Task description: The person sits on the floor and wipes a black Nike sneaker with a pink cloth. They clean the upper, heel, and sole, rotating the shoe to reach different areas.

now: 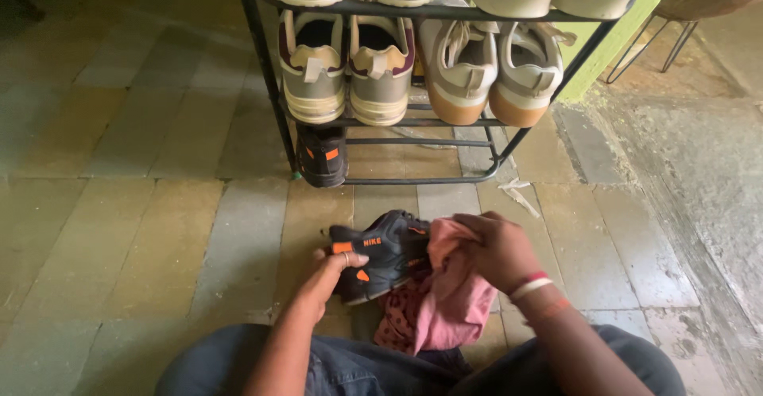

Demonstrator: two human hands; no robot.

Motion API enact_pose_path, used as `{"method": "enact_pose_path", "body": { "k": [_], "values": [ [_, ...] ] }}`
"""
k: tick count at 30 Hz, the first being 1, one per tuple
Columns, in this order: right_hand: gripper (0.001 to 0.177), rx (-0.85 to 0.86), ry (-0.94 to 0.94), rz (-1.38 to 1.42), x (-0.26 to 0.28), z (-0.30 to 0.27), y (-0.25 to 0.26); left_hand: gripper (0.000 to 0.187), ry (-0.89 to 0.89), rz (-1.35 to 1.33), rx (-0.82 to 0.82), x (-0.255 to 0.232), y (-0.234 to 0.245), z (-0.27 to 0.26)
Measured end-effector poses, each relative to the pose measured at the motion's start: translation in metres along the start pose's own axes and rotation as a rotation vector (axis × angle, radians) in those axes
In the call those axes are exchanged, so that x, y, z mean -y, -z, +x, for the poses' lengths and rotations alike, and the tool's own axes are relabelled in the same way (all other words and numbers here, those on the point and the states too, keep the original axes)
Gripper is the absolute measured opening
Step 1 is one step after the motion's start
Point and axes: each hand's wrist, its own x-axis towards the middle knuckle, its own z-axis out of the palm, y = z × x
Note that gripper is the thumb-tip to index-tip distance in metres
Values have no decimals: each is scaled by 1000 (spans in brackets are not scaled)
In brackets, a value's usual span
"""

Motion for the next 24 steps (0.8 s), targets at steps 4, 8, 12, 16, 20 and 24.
{"method": "enact_pose_path", "body": {
  "k": [4,8,12,16,20,24],
  "values": [
    [37,108,26,-200,-7,10,-41,64,-46,-194,43,-6,5,-13],
    [34,77,33,-113,8,5,-47,60,159,-419,-27,7,6,-8],
    [36,128,50,-170,22,6,-37,60,78,-560,-4,36,-6,-7],
    [34,26,-2,-153,24,5,-45,58,127,-628,88,30,-6,-9],
    [28,-39,115,-138,20,5,-46,59,83,-597,241,19,-7,-8],
    [39,56,263,-25,32,3,-38,58,92,-495,274,12,-16,-10]
  ]
}}
